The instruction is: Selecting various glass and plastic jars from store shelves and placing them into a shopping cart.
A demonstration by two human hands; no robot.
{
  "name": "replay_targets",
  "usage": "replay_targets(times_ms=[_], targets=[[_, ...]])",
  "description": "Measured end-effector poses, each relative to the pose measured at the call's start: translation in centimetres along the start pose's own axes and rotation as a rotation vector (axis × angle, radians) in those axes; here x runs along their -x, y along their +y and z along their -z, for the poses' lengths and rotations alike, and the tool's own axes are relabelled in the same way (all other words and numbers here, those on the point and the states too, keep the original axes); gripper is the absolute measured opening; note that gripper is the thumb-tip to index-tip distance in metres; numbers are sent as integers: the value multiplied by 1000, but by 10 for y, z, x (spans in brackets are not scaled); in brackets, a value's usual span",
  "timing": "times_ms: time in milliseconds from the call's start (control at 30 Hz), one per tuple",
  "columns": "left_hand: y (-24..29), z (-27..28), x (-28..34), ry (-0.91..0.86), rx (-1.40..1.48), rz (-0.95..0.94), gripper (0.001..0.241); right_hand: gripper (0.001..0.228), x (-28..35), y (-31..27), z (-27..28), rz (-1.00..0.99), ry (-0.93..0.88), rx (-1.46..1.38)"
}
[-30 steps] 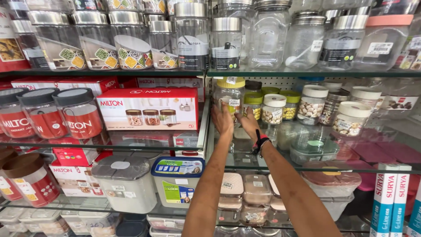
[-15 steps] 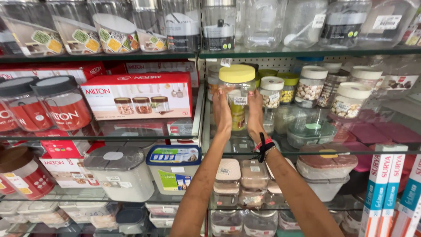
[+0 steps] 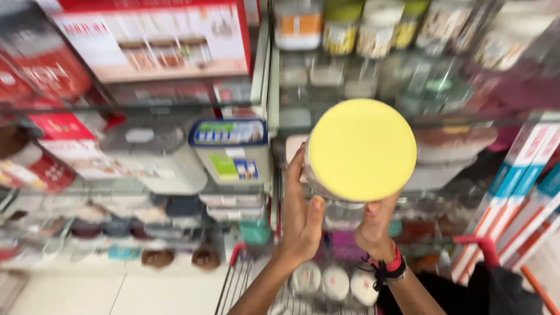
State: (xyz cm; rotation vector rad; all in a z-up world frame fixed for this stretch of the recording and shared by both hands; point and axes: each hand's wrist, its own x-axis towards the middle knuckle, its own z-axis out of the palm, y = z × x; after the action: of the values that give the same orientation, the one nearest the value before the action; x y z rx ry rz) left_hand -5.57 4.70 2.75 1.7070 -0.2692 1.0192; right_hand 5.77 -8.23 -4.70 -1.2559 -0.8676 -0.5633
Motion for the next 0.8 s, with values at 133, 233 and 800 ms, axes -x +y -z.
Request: replay_targets(times_ms=[133, 233, 800], targets=[[-12, 14, 86, -44, -38, 184, 96, 87, 89, -14, 18, -193, -70, -65], [-23, 26, 148, -73, -5, 374, 95, 90, 146, -25, 29, -306, -174, 3], [-108, 62, 357, -214, -58, 1261, 79, 96, 386, 1, 34, -955, -682, 119]])
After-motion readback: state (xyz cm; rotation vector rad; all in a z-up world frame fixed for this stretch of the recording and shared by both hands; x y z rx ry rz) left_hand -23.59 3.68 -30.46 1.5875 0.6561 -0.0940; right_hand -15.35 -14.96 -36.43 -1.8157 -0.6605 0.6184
